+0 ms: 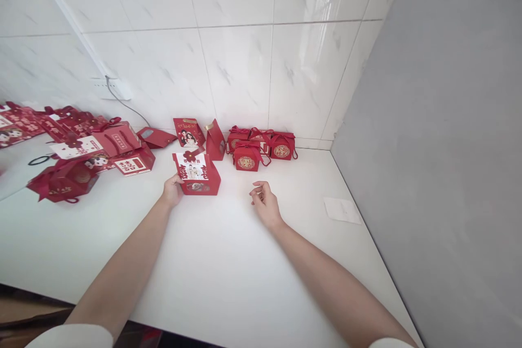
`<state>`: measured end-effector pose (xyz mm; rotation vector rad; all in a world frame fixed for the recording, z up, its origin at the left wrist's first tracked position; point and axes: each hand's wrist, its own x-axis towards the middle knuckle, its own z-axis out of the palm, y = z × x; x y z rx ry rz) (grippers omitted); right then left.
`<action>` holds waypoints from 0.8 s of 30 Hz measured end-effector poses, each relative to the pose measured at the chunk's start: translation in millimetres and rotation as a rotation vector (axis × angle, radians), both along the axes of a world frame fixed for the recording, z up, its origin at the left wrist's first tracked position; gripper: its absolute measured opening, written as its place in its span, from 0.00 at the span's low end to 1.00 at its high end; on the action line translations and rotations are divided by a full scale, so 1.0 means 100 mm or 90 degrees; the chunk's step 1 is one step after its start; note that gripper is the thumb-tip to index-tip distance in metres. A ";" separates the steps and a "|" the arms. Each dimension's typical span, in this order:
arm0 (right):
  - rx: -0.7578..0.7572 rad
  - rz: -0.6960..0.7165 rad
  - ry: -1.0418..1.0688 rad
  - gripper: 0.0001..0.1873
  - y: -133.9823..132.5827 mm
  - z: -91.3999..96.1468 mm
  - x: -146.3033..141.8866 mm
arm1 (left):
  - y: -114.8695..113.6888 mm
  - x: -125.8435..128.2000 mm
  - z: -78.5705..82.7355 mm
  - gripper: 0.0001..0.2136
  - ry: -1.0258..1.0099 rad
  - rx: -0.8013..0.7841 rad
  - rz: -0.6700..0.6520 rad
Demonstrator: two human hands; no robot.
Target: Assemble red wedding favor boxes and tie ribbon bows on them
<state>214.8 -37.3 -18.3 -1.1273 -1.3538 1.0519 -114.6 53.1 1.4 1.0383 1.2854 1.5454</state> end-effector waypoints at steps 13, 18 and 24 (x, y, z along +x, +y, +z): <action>0.163 0.074 0.061 0.44 -0.14 0.70 -0.03 | -0.65 1.10 0.26 0.29 0.081 0.043 -0.407; 0.284 -0.022 -0.002 0.25 -0.06 0.90 0.00 | -0.69 1.36 0.09 0.24 0.151 0.087 -0.220; 0.332 -0.012 -0.082 0.10 -0.05 0.95 0.13 | -0.68 1.35 0.05 0.21 0.217 0.140 -0.182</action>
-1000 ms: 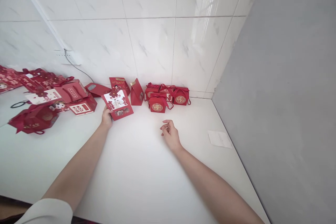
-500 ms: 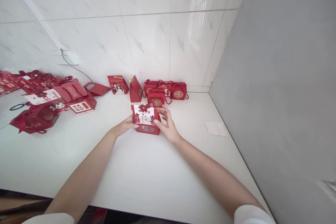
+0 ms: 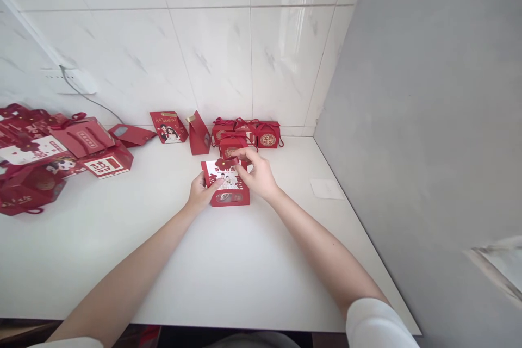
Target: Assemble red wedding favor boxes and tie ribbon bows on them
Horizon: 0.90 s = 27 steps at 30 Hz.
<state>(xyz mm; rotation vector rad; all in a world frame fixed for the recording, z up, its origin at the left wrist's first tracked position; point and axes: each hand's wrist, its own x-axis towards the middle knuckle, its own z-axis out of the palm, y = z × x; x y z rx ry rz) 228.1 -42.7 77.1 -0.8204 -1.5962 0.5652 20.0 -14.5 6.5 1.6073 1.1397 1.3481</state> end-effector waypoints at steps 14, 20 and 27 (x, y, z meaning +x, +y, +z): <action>-0.115 -0.037 0.157 0.05 0.09 0.27 -0.08 | -0.01 0.10 0.01 0.21 0.060 0.032 -0.058; -0.137 0.074 0.206 0.09 0.12 0.24 -0.01 | -0.03 0.10 0.02 0.21 0.061 0.027 -0.058; -0.167 0.128 0.077 0.16 0.08 0.29 0.09 | -0.05 0.11 0.00 0.21 0.058 0.041 -0.029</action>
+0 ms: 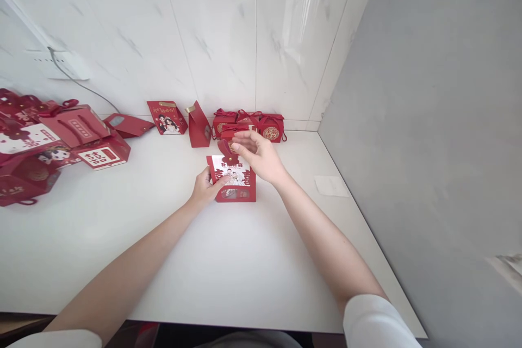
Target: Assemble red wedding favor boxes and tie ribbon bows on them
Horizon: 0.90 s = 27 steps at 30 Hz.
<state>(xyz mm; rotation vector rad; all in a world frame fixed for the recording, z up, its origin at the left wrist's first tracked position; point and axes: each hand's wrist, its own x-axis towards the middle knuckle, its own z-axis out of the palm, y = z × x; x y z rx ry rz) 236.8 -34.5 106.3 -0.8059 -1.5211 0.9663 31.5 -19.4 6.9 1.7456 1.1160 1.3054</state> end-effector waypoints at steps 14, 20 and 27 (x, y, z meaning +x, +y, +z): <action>-0.077 0.046 -0.221 0.12 0.01 0.09 0.35 | -0.02 0.00 0.01 0.21 -0.018 -0.006 0.018; 0.028 -0.017 -0.163 0.11 -0.04 0.11 0.30 | -0.03 0.00 0.00 0.20 -0.022 0.007 0.038; 0.222 -0.015 -0.260 0.12 -0.06 0.02 0.14 | -0.04 0.01 0.02 0.20 -0.027 0.000 0.040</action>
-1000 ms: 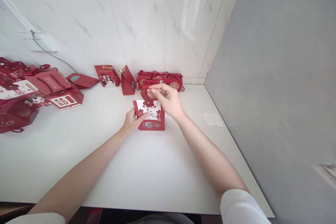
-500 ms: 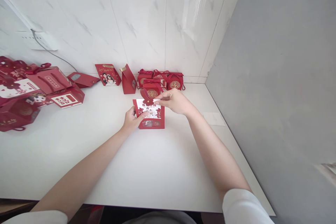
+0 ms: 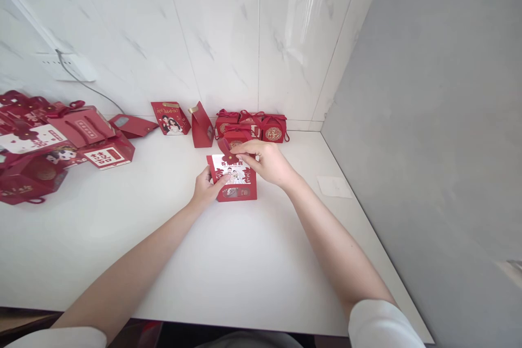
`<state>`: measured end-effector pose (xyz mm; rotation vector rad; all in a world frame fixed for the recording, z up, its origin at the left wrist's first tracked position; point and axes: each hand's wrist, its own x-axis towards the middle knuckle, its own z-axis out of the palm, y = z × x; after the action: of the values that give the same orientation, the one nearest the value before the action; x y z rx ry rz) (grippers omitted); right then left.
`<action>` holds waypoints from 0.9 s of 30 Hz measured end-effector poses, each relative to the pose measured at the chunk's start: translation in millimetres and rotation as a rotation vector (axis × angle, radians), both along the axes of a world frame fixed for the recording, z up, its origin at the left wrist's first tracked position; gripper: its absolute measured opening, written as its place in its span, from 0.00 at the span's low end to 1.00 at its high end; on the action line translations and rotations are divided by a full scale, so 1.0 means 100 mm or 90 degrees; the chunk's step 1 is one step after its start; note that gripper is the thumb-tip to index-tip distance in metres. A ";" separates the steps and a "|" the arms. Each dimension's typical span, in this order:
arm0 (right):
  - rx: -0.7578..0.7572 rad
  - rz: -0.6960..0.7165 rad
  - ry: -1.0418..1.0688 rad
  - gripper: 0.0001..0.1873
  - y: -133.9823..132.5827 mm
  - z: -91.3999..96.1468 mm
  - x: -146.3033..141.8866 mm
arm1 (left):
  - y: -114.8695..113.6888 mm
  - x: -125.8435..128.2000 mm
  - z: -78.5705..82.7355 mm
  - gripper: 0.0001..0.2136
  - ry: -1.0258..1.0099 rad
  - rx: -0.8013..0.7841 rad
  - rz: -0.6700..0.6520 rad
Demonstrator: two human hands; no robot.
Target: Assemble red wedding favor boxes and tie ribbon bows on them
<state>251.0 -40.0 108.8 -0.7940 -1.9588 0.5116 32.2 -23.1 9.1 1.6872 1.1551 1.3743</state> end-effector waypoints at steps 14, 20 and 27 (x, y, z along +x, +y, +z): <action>-0.116 -0.060 0.076 0.11 0.05 -0.21 -0.24 | 0.00 0.01 0.00 0.21 0.004 -0.013 -0.010; -0.153 -0.066 0.116 0.11 0.09 -0.22 -0.24 | 0.02 0.00 -0.03 0.24 -0.021 -0.043 -0.057; -0.242 -0.071 0.319 0.28 0.13 -0.76 -0.43 | 0.14 -0.09 -0.08 0.27 -0.025 -0.047 -0.030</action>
<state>208.3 -27.2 33.1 -0.8990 -1.3654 0.9339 23.2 -8.9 0.8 1.6182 1.1237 1.3140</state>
